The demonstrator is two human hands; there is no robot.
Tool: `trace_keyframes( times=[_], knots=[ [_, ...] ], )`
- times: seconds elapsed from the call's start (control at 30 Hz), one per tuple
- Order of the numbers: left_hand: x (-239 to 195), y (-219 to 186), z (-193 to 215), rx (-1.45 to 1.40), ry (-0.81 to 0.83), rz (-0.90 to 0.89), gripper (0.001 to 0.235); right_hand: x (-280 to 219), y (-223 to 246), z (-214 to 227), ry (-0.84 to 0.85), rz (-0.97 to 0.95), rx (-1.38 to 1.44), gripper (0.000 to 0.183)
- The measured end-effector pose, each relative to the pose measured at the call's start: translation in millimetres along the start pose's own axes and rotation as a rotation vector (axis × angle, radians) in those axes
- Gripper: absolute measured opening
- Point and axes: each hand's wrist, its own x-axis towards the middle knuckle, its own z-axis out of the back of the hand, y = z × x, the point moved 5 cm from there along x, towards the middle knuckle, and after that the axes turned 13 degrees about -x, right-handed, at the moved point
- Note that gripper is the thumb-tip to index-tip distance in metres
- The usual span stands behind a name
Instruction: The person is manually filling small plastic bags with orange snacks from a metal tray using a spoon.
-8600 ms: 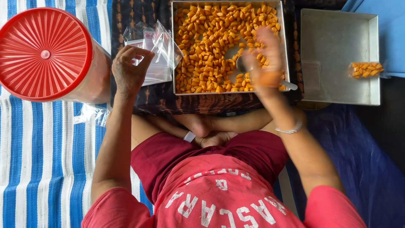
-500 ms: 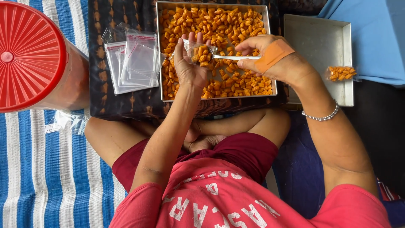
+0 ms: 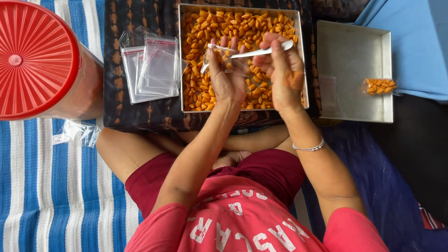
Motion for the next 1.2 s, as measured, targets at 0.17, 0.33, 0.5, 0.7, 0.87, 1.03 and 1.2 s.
trace_keyframes(
  times=[0.17,0.33,0.5,0.7,0.87,1.03,1.2],
  knots=[
    [-32,-5,-33,0.160,0.158,0.178,0.063,17,28,31,0.012,0.067,-0.057,0.032],
    [-25,-22,-37,0.402,0.266,0.477,0.096,31,70,62,0.037,0.072,-0.217,0.030],
    [-23,-38,-43,0.557,0.348,0.796,0.058,32,102,59,0.179,0.058,-0.428,0.019],
    [-47,-31,-78,0.925,0.660,1.125,0.054,17,137,10,0.605,0.166,-0.652,0.031],
    [-73,-18,-89,1.003,0.711,1.235,0.052,-13,175,-24,0.756,0.464,-0.895,0.017],
    [-69,-22,-80,0.970,0.607,1.217,0.054,-24,176,-5,0.693,0.505,-0.861,0.020],
    [-66,-24,-93,0.899,0.713,1.087,0.054,-16,151,11,0.538,0.344,-0.635,0.018]
  ],
)
